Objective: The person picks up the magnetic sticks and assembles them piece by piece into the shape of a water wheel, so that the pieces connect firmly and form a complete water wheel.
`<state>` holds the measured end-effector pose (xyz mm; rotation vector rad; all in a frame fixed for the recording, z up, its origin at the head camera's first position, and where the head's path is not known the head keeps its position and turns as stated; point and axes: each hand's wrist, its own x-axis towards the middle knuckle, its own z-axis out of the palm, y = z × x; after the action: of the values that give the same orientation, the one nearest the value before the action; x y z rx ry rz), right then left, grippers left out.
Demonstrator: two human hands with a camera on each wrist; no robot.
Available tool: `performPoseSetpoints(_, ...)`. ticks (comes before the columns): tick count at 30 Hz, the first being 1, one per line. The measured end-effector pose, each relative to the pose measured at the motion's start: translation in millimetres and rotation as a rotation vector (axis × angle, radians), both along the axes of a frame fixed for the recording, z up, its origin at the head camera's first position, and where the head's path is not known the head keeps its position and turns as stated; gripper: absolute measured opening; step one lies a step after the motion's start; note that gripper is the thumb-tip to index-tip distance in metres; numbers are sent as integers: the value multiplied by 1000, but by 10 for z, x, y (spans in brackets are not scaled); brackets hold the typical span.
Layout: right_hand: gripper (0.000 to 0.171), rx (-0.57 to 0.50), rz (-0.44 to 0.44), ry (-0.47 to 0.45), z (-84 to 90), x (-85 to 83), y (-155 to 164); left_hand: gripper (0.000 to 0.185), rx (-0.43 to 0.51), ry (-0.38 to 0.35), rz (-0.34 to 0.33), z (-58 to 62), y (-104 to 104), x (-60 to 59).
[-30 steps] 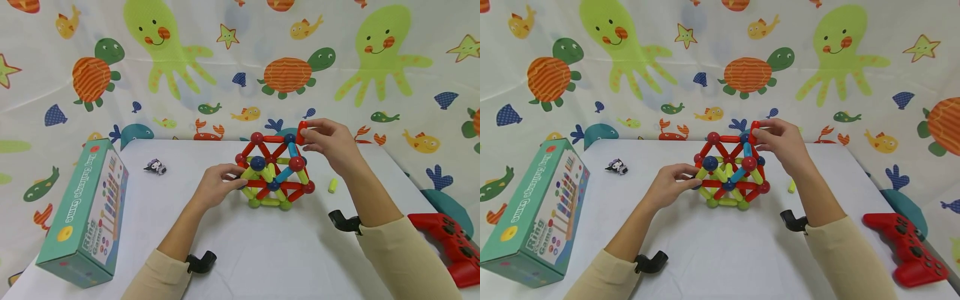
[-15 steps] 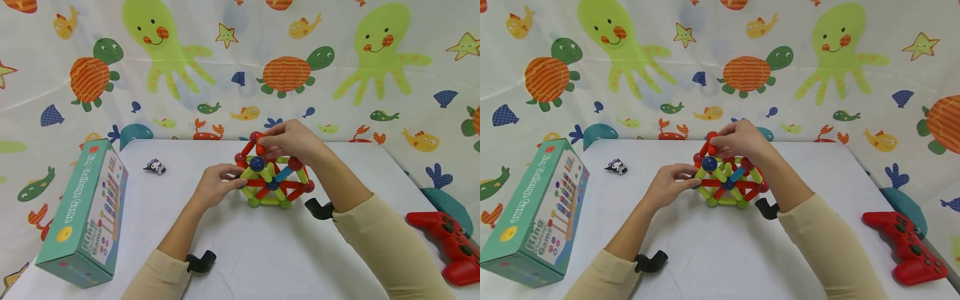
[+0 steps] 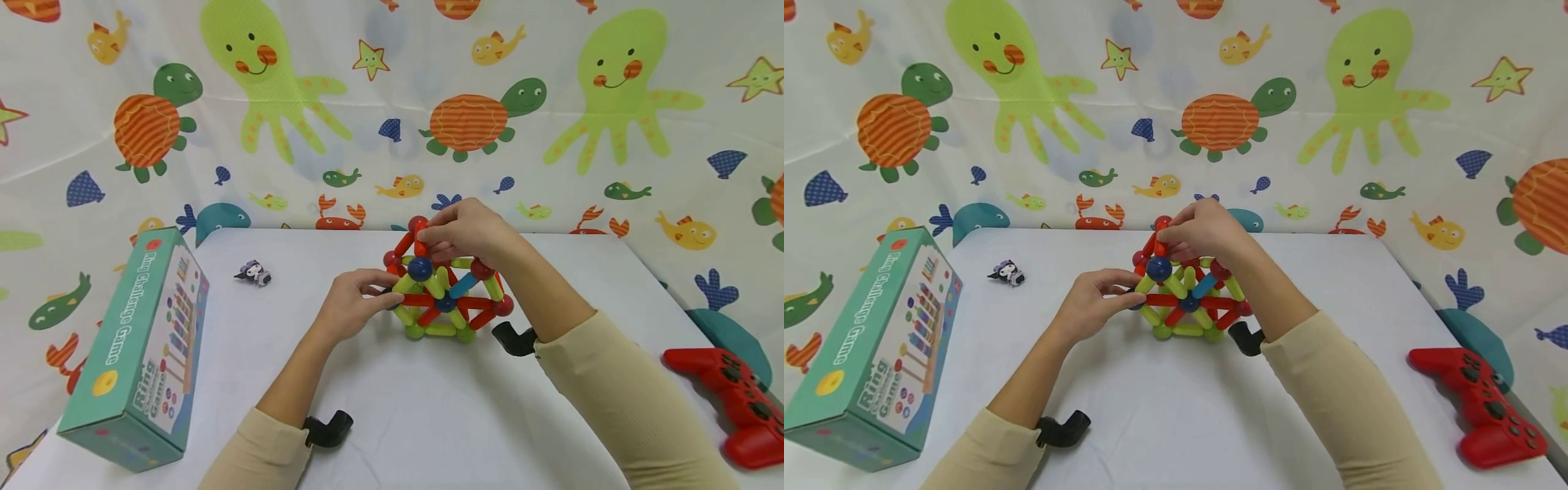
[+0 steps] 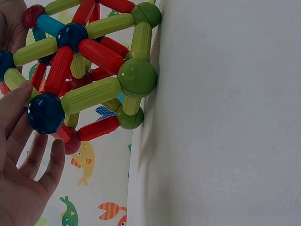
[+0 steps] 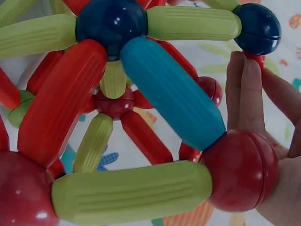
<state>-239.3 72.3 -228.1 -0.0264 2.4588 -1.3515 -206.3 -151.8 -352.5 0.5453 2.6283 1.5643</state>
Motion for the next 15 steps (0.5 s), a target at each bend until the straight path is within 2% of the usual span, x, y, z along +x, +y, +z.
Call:
performPoseSetpoints(5,39,20,76,78,-43,-18,46,30,-4,-6,4,4,-2,6)
performPoseSetpoints(12,32,29,189,216,-93,-14,118,30,4,2,1,1,-8,4)
performPoseSetpoints(15,29,74,240,266,-109,-15,149,31,3,7,-6,6,-11,2)
